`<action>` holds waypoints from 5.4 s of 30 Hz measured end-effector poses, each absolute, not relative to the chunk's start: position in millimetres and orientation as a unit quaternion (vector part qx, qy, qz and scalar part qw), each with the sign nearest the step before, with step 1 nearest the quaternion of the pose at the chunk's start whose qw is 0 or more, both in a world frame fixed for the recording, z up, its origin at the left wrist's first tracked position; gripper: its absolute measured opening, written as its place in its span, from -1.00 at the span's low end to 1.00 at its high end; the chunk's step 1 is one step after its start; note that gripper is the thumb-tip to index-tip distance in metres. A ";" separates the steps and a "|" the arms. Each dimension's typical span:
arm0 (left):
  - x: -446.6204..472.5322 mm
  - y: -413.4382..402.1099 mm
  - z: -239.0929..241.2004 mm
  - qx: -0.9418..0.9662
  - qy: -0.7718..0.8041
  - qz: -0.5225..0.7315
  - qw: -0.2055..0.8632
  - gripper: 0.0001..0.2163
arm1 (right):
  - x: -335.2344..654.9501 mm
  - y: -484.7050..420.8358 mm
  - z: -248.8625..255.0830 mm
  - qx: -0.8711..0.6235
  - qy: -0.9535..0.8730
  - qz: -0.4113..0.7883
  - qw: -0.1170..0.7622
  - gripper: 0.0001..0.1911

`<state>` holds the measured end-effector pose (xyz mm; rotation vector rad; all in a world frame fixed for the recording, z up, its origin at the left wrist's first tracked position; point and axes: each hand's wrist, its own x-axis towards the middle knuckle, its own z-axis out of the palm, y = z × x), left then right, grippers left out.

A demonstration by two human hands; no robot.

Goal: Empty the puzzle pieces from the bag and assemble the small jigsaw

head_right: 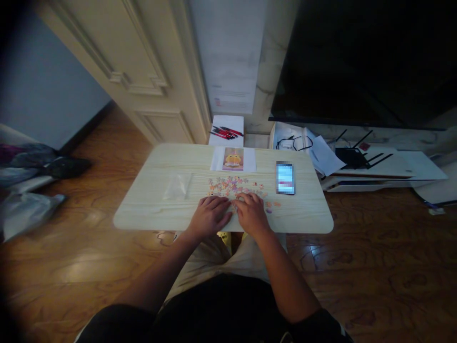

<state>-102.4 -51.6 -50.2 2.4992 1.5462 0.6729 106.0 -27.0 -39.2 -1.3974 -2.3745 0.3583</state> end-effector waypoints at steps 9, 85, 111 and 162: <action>-102.4 -48.3 -48.7 0.818 0.521 0.236 0.061 -0.70 | 107.3 -20.5 -39.1 -0.517 -0.824 0.126 0.196 -0.69; -108.1 -24.9 -59.9 0.801 0.580 0.147 0.024 -0.34 | 93.1 -15.3 -57.0 -0.567 -0.808 0.076 0.142 -0.34; -82.2 -17.6 -57.6 0.814 0.558 0.155 0.036 -0.23 | 154.7 -24.1 -53.6 -0.534 -0.791 0.144 0.260 -0.44; -28.8 -17.8 -37.0 0.832 0.512 0.187 0.101 -0.89 | 176.1 -39.0 -50.7 -0.568 -0.780 0.107 0.239 -0.75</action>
